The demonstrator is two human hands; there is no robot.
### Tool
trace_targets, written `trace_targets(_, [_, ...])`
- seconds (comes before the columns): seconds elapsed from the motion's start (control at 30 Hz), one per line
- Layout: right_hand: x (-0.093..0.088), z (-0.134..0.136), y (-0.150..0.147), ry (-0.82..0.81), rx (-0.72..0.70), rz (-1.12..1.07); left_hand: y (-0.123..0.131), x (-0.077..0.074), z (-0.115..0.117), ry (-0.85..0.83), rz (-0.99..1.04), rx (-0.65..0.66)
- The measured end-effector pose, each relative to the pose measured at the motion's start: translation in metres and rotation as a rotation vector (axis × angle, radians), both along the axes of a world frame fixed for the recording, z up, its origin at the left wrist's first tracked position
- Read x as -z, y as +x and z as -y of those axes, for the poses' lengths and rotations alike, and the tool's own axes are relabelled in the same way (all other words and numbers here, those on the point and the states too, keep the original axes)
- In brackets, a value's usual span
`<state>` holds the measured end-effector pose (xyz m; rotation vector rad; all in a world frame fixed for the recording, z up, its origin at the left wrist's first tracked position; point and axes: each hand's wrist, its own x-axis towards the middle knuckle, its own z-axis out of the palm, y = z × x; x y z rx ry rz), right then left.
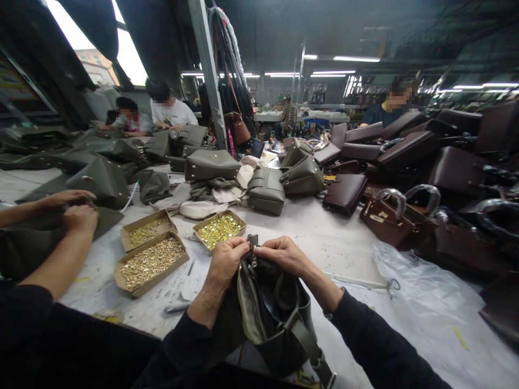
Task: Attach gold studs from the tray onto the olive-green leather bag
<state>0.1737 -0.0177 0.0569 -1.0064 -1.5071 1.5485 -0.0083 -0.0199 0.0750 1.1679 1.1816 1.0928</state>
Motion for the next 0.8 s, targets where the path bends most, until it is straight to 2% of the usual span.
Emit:
trace_targets(0.17, [-0.001, -0.005, 0.0, -0.173, -0.038, -0.094, 0.0, 0.002, -0.002, -0.04, 0.053, 0.003])
trace_targets(0.4, [-0.005, -0.006, 0.02, -0.225, -0.111, -0.151, -0.007, 0.005, -0.006, -0.086, 0.124, -0.038])
trace_targets(0.67, [0.005, -0.003, 0.028, -0.056, -0.009, -0.196, -0.009, 0.008, -0.01, -0.13, 0.237, -0.046])
trace_targets(0.8, [-0.003, 0.005, 0.031, 0.076, 0.028, -0.157, -0.012, 0.006, -0.011, -0.149, 0.294, -0.087])
